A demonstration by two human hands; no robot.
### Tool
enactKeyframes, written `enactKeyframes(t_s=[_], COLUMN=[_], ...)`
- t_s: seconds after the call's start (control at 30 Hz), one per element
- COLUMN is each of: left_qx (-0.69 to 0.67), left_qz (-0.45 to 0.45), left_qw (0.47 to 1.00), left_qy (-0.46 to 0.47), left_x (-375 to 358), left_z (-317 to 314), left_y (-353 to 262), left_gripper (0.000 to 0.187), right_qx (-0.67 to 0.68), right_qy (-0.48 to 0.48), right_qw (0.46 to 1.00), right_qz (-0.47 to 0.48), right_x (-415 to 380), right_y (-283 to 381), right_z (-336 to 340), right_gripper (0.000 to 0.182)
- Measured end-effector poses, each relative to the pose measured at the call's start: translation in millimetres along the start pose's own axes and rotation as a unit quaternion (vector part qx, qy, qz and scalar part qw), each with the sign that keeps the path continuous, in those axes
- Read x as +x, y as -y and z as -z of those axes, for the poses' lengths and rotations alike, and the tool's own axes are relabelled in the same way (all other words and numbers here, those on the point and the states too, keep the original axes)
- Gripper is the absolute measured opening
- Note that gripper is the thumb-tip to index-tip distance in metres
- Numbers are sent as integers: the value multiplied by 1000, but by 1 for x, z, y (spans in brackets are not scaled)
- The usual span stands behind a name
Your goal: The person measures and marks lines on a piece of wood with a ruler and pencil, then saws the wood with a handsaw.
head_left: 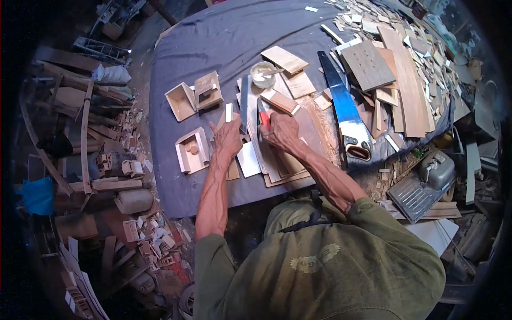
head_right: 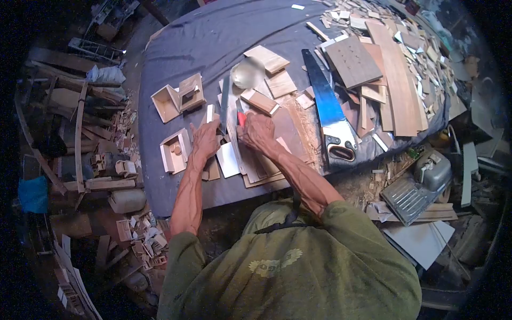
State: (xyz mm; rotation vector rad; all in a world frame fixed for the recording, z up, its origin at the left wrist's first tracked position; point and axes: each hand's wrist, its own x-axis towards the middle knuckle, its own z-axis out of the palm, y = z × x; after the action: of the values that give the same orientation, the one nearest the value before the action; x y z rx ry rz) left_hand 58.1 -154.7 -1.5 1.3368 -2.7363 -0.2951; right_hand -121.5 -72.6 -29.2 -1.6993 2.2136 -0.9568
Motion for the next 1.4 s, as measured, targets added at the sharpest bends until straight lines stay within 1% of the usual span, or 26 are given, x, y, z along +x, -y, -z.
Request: enactKeyframes(t_s=[0.1,0.13,0.2,0.27,0.37,0.47,0.5,0.6,0.63,0.67,0.7,0.8,0.83,0.9,0.93,0.97,1.03,1.07,1.17,1.27,1.3,1.33,1.37,1.4], left_qx=[-40,-65,-114,-127,-161,-189,-196,-195,-196,-197,-189,-194,-199,-207,-205,-202,-191,-182,-157,-174,-174,-173,-173,-173], left_qz=[-43,-53,-70,-83,-89,-85,-83,-92,-100,-108,-108,-110,-102,-85,-92,-98,-122,-118,-119,-98,-104,-110,-116,-113], left_qw=[998,995,986,978,965,956,953,944,940,937,941,935,936,939,939,938,936,939,948,951,951,950,950,953], left_qy=[-21,-47,-100,-144,-189,-210,-217,-251,-259,-269,-258,-277,-271,-260,-262,-264,-270,-266,-251,-234,-235,-235,-234,-220], left_x=[6,7,9,9,10,12,13,15,15,16,15,6,2,-7,-10,-14,-21,-26,-41,-57,-62,-67,-74,-80], left_z=[1,1,0,-2,-7,-3,1,12,16,19,21,20,20,20,20,20,19,18,19,28,31,32,31,27], left_y=[11,12,12,10,8,5,3,0,0,1,3,2,1,-1,-1,-2,0,0,-6,-22,-29,-35,-42,-50], left_gripper=[29,25,19,18,18,20,20,22,22,23,24,22,21,20,20,20,20,21,24,23,24,24,24,24], right_qx=[-10,-13,-2,6,-13,7,-2,38,21,8,-5,-18,-18,-37,-47,-27,-91,-122,-55,-31,121,63,185,303], right_qy=[54,73,69,52,4,43,10,19,38,27,15,-1,-2,-23,-34,-42,-76,-94,-83,-188,-129,-165,-132,-100], right_qw=[998,997,997,998,1000,999,1000,999,998,999,999,998,998,998,998,999,993,988,990,981,984,984,972,942], right_qz=[-26,-35,-29,-22,-3,-31,-17,-28,-42,-43,-43,-59,-67,-46,-35,0,18,27,96,46,-16,-18,-62,-104], right_x=[-6,-8,-9,-9,-8,-8,-7,-1,0,1,3,10,12,18,21,24,31,35,48,57,53,50,44,39], right_y=[10,12,16,20,18,27,25,14,17,16,13,7,5,5,6,5,0,-4,-34,-32,-10,-8,-21,-38], right_z=[-8,-11,-17,-27,-41,-31,-37,-44,-39,-40,-43,-49,-50,-49,-47,-48,-65,-75,-110,-99,-56,-35,-23,-9], right_gripper=[44,48,49,48,36,36,26,24,22,22,21,22,22,21,21,19,18,18,20,19,21,20,21,23])
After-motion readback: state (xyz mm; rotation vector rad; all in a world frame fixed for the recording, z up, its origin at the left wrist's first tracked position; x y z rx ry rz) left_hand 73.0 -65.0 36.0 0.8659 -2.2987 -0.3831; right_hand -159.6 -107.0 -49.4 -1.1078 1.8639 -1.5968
